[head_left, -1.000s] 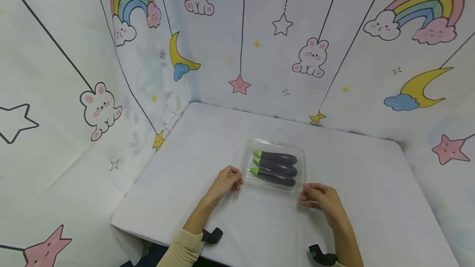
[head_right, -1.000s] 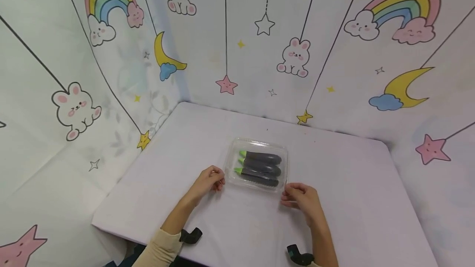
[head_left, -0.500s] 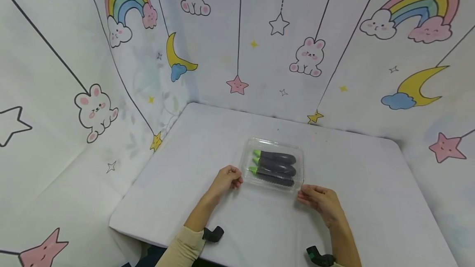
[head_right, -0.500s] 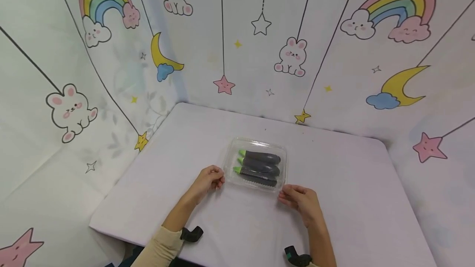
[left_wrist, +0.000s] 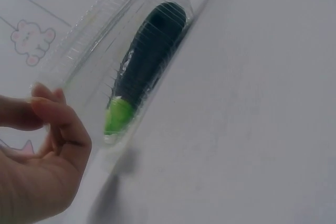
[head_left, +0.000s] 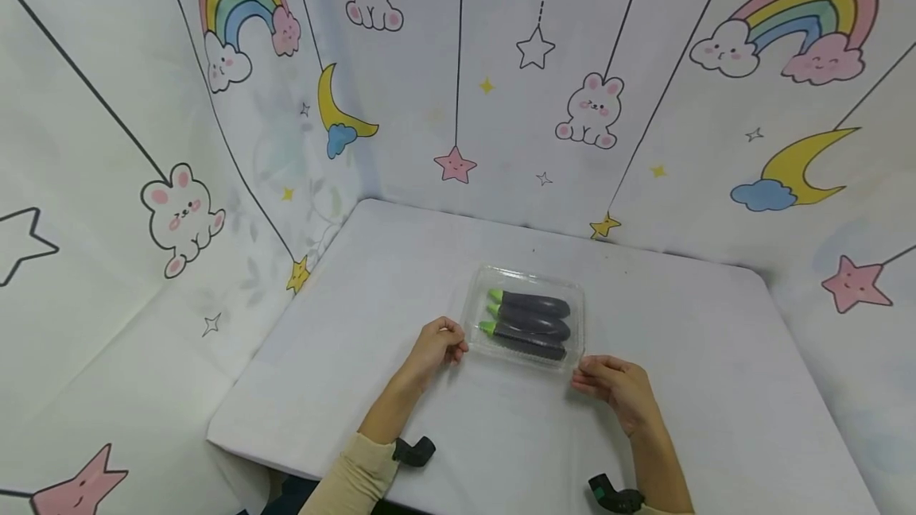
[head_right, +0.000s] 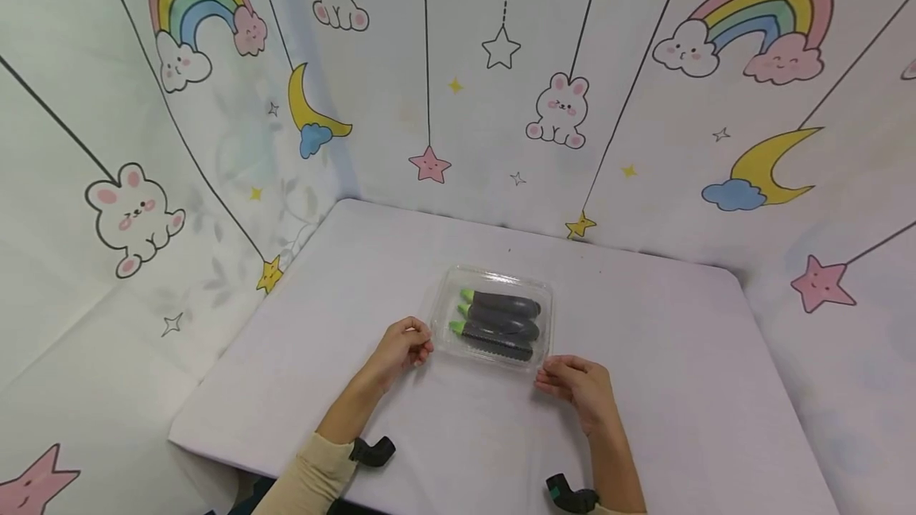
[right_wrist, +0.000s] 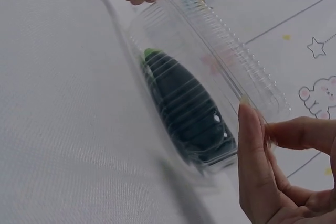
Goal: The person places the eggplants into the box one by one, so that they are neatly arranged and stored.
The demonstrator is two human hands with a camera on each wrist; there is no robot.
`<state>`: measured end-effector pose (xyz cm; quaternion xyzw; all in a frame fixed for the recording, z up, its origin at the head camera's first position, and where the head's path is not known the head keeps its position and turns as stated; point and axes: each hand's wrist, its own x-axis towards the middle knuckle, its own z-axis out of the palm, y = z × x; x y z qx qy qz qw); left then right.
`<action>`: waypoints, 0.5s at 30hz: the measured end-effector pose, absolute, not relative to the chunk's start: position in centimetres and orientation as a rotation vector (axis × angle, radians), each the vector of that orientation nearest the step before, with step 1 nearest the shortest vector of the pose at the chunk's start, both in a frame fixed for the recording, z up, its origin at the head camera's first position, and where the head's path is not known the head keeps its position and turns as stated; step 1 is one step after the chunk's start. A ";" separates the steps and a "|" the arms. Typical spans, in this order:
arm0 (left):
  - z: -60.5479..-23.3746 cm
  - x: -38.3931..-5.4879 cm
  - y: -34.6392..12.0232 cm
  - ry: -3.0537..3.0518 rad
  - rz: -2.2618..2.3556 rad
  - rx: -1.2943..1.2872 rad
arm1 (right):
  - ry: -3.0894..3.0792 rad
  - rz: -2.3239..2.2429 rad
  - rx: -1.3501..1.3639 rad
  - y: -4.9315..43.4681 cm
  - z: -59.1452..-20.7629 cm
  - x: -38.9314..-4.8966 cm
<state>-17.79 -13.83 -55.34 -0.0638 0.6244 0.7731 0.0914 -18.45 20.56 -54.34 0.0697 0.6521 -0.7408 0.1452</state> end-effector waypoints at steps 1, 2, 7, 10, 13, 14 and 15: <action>-55.4 -17.8 -13.8 1.855 2.300 -0.191 | 1.877 -2.138 0.198 20.5 -54.3 -18.5; -55.4 -17.8 -13.8 1.855 2.302 -0.194 | 1.874 -2.143 0.195 20.5 -54.4 -18.5; -55.5 -17.8 -13.7 1.850 2.305 -0.199 | 1.869 -2.163 0.175 20.5 -54.5 -18.6; -55.5 -17.8 -13.8 1.851 2.290 -0.180 | 1.863 -2.168 0.181 20.6 -54.6 -18.7; -55.3 -17.9 -14.1 1.849 2.248 -0.166 | 1.875 -2.145 0.178 20.8 -54.6 -18.7; -55.2 -17.9 -14.2 1.850 2.232 -0.161 | 1.890 -2.128 0.182 20.9 -54.6 -18.8; -55.1 -18.0 -14.2 1.866 2.207 -0.154 | 1.910 -2.104 0.183 20.9 -54.5 -18.8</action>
